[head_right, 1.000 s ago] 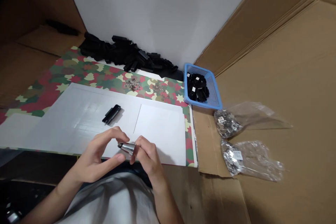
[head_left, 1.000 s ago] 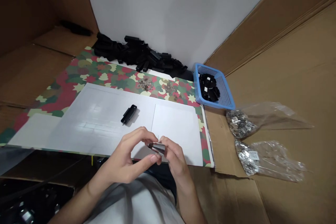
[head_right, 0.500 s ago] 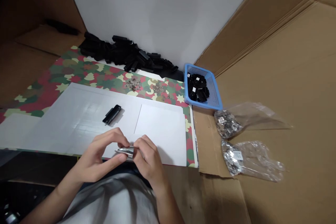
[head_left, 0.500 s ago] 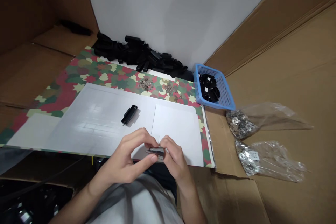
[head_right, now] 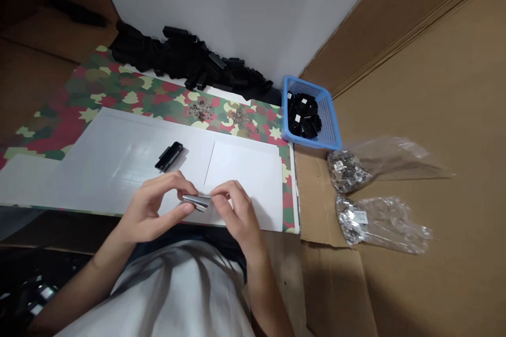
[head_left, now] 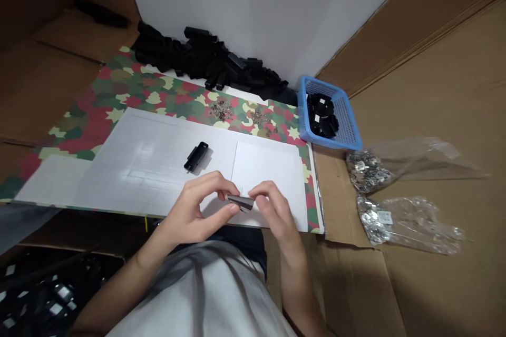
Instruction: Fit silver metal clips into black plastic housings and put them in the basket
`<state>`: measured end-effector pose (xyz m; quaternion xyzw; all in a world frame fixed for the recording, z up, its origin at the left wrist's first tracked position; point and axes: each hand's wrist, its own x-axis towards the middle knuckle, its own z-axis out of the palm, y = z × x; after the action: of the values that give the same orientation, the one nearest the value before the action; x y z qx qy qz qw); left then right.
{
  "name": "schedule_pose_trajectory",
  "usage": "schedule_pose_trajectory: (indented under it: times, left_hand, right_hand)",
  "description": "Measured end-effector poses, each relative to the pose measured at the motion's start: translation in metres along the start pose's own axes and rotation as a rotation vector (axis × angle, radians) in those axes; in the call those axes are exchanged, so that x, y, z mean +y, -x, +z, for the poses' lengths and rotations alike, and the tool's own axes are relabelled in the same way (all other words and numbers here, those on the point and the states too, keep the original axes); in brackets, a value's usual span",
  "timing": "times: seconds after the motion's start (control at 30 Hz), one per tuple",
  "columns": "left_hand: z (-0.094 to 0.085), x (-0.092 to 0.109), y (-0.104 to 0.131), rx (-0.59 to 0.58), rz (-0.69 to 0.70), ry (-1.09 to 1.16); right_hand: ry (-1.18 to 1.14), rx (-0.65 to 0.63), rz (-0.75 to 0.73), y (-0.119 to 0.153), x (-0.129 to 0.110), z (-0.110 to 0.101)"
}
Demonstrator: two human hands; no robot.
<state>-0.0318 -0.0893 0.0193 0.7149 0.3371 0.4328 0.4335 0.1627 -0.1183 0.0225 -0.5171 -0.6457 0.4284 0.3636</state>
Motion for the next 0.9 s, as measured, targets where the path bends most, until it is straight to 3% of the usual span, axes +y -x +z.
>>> schedule_pose_trajectory:
  times: [0.07, 0.2, 0.43, 0.5, 0.57, 0.63, 0.7, 0.8, 0.9]
  left_hand:
    - [0.0, 0.0, -0.002, -0.001, -0.028, -0.002]
    - [0.004, 0.004, -0.007, -0.049, -0.054, 0.003]
    - [0.007, 0.003, -0.009, -0.086, -0.09, 0.013]
    - [-0.001, -0.005, -0.007, -0.01, -0.1, -0.057]
    - [-0.014, -0.016, -0.004, 0.124, -0.127, -0.175]
    - [-0.028, -0.027, -0.002, 0.262, -0.169, -0.348]
    - [-0.039, -0.035, 0.0, 0.325, -0.219, -0.59]
    - [-0.045, -0.043, 0.002, 0.243, -0.329, -0.891]
    - [-0.04, -0.044, 0.002, 0.145, -0.4, -1.015]
  right_hand:
    - [0.009, 0.028, -0.055, 0.0, 0.0, -0.003]
    - [0.146, -0.066, -0.18, 0.0, -0.003, -0.005]
    - [0.153, -0.139, -0.131, 0.001, -0.002, -0.013]
    - [0.121, -0.032, -0.102, 0.006, 0.009, -0.023]
    - [0.137, 0.156, -0.08, 0.015, 0.028, -0.041]
    - [0.24, 0.371, -0.027, 0.025, 0.05, -0.067]
    - [0.347, 0.574, 0.077, 0.037, 0.074, -0.098]
    - [0.507, 0.721, 0.243, 0.051, 0.103, -0.14]
    - [0.676, 0.77, 0.353, 0.056, 0.121, -0.165]
